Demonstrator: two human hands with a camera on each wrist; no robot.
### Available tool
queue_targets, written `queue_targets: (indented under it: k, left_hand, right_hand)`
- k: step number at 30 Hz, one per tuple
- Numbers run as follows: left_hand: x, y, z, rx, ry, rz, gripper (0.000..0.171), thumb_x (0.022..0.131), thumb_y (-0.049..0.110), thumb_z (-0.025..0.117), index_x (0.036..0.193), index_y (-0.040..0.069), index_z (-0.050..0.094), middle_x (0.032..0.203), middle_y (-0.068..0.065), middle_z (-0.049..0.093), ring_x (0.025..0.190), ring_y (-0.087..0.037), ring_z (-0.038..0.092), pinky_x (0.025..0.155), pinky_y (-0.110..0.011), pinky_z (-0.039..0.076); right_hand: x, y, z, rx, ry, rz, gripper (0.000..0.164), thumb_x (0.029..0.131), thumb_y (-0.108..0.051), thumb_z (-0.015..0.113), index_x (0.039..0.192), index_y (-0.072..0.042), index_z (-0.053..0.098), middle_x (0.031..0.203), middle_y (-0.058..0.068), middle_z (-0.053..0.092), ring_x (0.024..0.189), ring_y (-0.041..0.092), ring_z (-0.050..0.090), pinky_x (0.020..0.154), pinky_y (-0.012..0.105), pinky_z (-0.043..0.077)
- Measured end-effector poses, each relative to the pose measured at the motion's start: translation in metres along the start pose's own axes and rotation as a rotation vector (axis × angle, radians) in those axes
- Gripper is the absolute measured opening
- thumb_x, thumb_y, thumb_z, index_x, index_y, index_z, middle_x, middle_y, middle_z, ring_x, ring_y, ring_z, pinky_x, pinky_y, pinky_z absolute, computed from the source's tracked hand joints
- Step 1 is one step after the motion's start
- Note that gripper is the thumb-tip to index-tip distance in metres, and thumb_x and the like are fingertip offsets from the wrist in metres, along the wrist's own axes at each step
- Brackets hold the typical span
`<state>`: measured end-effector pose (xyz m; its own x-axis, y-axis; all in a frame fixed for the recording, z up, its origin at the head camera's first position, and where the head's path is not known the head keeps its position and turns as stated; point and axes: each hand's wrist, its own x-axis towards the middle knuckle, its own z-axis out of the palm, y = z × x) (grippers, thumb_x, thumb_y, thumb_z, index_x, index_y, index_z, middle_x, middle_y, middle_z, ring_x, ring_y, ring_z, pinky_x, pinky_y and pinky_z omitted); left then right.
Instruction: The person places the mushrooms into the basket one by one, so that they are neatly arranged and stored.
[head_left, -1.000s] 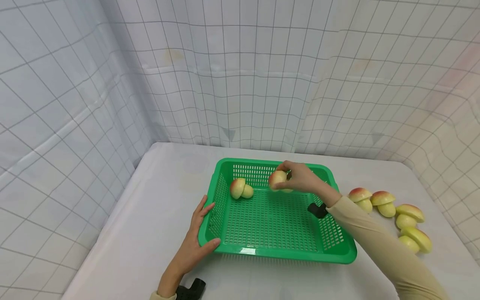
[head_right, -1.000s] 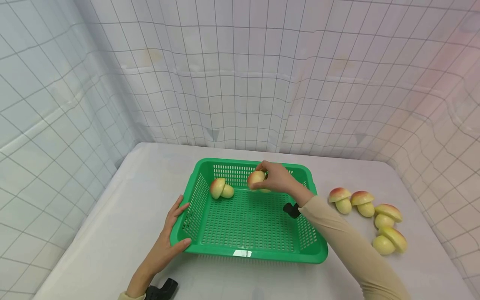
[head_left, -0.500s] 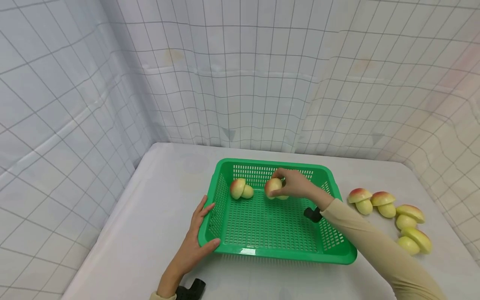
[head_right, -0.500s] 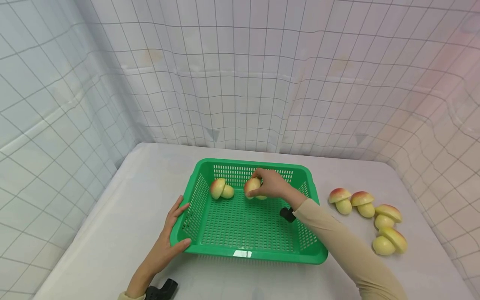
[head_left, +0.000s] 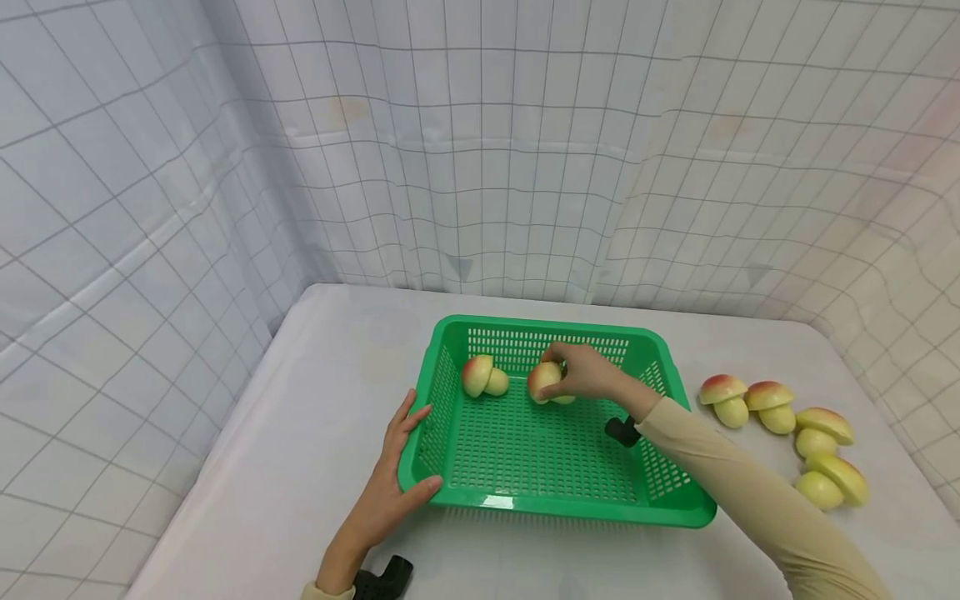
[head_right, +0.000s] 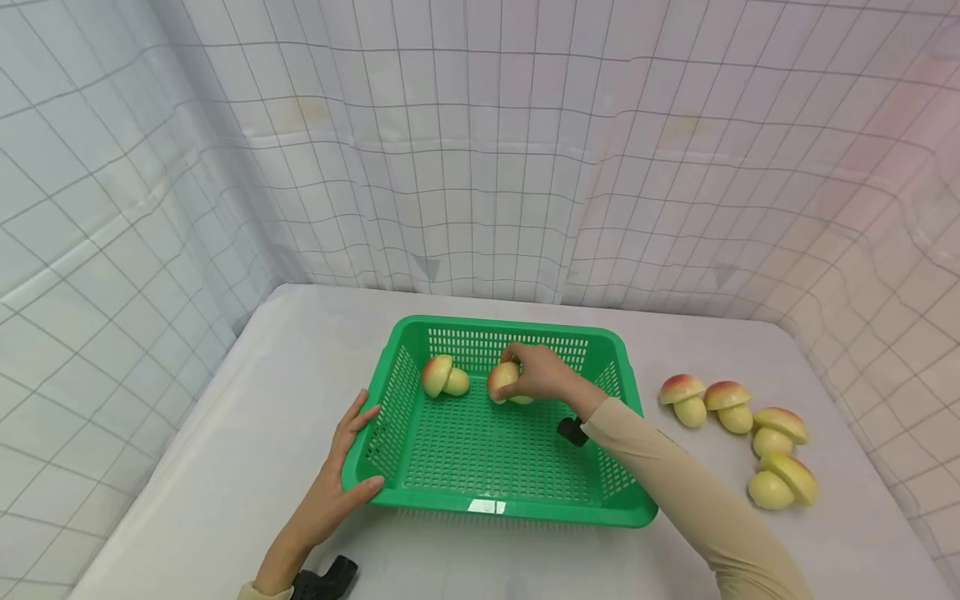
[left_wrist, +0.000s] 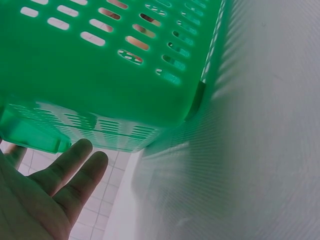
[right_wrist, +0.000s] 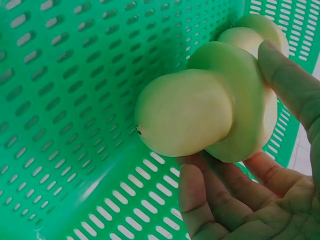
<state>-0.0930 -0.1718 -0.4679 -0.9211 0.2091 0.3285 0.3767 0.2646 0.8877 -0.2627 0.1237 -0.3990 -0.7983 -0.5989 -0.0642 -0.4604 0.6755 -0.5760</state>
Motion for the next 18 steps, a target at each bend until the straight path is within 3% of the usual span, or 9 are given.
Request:
queue_targets:
  k: [18]
  left_hand:
    - [0.0013, 0.0015, 0.0001, -0.009, -0.003, 0.012, 0.078, 0.083, 0.008, 0.065, 0.15, 0.016, 0.025, 0.158, 0.0, -0.003, 0.142, -0.02, -0.002, 0.096, -0.069, 0.014]
  right_hand:
    - [0.0016, 0.0061, 0.0077, -0.027, 0.006, -0.012, 0.046, 0.075, -0.031, 0.081, 0.109, -0.006, 0.062, 0.099, 0.003, 0.063, 0.081, 0.017, 0.056, 0.065, 0.032, 0.047]
